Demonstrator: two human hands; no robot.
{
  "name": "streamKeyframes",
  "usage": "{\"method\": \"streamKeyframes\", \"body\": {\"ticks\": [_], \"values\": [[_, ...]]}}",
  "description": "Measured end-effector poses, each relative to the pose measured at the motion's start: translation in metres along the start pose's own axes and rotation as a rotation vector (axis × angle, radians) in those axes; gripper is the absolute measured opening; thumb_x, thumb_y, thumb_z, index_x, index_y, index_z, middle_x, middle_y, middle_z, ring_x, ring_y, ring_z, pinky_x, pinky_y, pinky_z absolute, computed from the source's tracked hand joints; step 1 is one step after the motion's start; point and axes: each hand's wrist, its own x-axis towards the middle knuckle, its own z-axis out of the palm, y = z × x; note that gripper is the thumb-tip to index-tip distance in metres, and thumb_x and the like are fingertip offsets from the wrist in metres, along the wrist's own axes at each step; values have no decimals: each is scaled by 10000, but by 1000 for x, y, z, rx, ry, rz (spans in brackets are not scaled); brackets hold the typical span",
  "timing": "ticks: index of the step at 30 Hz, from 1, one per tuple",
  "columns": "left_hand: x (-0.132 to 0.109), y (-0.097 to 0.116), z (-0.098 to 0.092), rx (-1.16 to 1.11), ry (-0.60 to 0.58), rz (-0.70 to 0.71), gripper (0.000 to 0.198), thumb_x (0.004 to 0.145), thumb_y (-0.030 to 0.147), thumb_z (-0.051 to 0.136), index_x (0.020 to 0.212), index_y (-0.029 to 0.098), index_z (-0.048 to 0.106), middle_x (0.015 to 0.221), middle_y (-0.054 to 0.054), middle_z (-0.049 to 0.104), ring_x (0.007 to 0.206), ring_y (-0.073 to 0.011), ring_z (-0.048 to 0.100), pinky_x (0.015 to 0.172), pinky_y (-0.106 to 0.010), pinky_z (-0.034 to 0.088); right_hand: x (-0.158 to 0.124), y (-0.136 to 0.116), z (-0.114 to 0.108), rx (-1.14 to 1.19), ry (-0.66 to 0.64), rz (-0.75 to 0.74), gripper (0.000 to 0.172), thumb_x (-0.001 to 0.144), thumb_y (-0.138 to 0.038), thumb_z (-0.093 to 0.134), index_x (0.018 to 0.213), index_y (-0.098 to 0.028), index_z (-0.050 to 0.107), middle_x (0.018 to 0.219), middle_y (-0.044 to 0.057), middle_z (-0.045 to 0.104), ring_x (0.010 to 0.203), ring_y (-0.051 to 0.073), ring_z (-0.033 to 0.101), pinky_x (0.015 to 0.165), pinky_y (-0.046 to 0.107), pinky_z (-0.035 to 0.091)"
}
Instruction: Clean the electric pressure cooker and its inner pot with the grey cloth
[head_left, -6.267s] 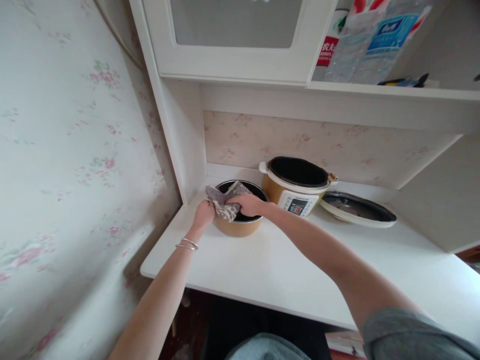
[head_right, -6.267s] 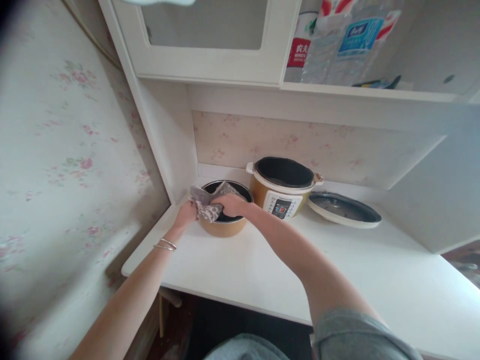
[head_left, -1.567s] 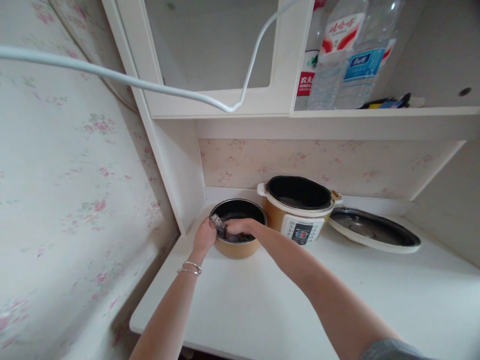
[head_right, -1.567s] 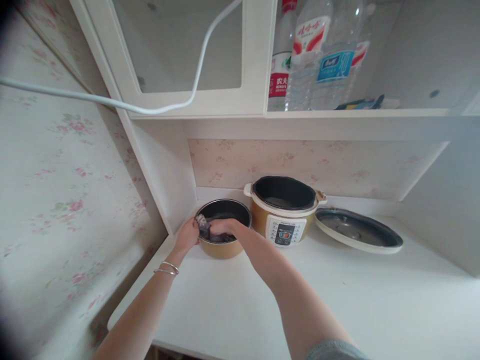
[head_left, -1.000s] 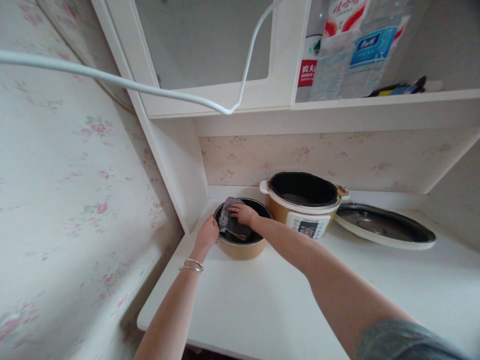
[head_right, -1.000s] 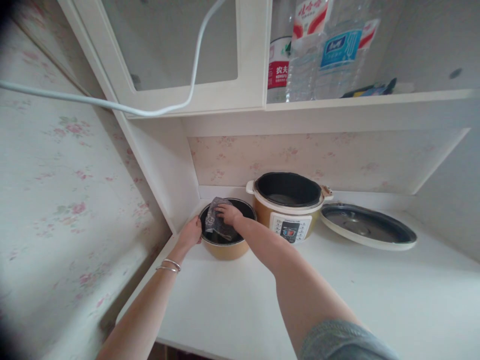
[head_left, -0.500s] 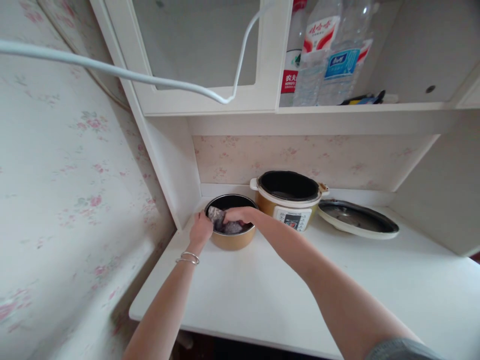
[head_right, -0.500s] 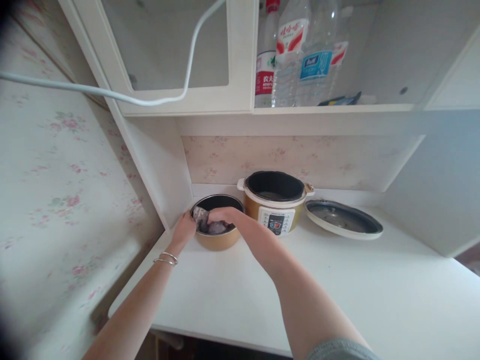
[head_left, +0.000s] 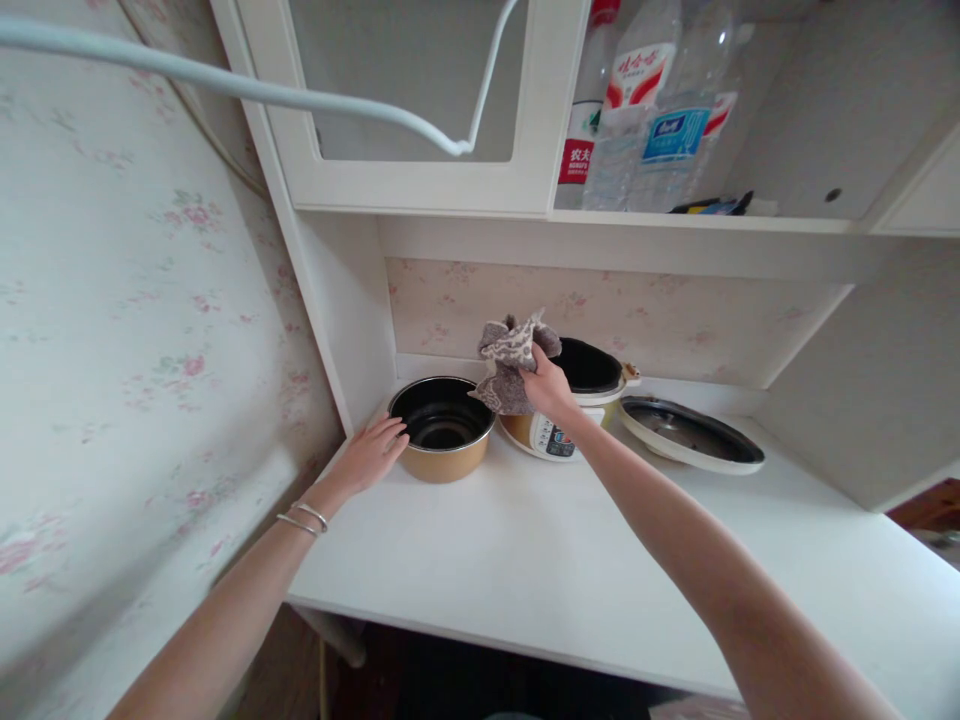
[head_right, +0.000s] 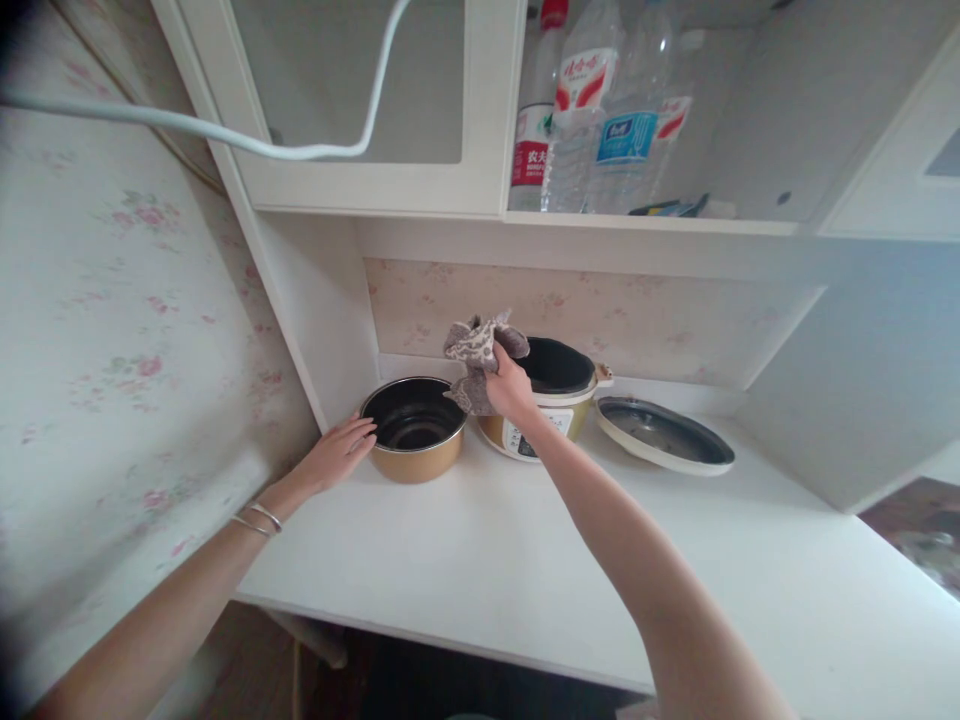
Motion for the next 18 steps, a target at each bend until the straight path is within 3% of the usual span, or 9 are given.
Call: {"method": "streamKeyframes", "body": {"ticks": [3,6,10,14,18], "values": [[-4,-2,-5,54,35,123,466,934,472,293,1233,222,550,1328,-34,538,1305,-219,379,1084,-412,284,-29,13,7,-57,11,-82,542,825,-193,425,1363,-261,407,1236,58,583,1102,272,551,926,400,429],[-5,6,-7,107,139,176,416,939,450,307,1076,224,628,1164,-46,629,1212,-224,470,1033,-391,342,-63,23,30,-87,-2,-125,652,760,-113,426,1389,-280,381,1402,20,446,1199,255,487,979,381,407],[-4,15,-5,140,227,159,379,937,444,332,959,230,644,1028,-46,655,1079,-216,543,942,-357,404,-95,37,60,-85,-38,-46,753,724,-81,423,1432,-308,307,1494,-28,298,1251,230,442,990,335,411],[0,17,0,158,270,95,385,929,464,346,915,230,652,972,-50,651,971,-203,567,878,-337,422,-103,44,75,-42,29,111,818,725,-76,400,1476,-306,169,1481,-22,325,1266,214,428,995,320,402],[9,26,9,214,324,34,446,925,490,334,846,200,663,898,-85,648,910,-219,562,858,-357,409,-94,41,94,-50,-106,223,824,744,-102,408,1480,-331,117,1456,3,369,1194,230,505,948,340,428]]}}
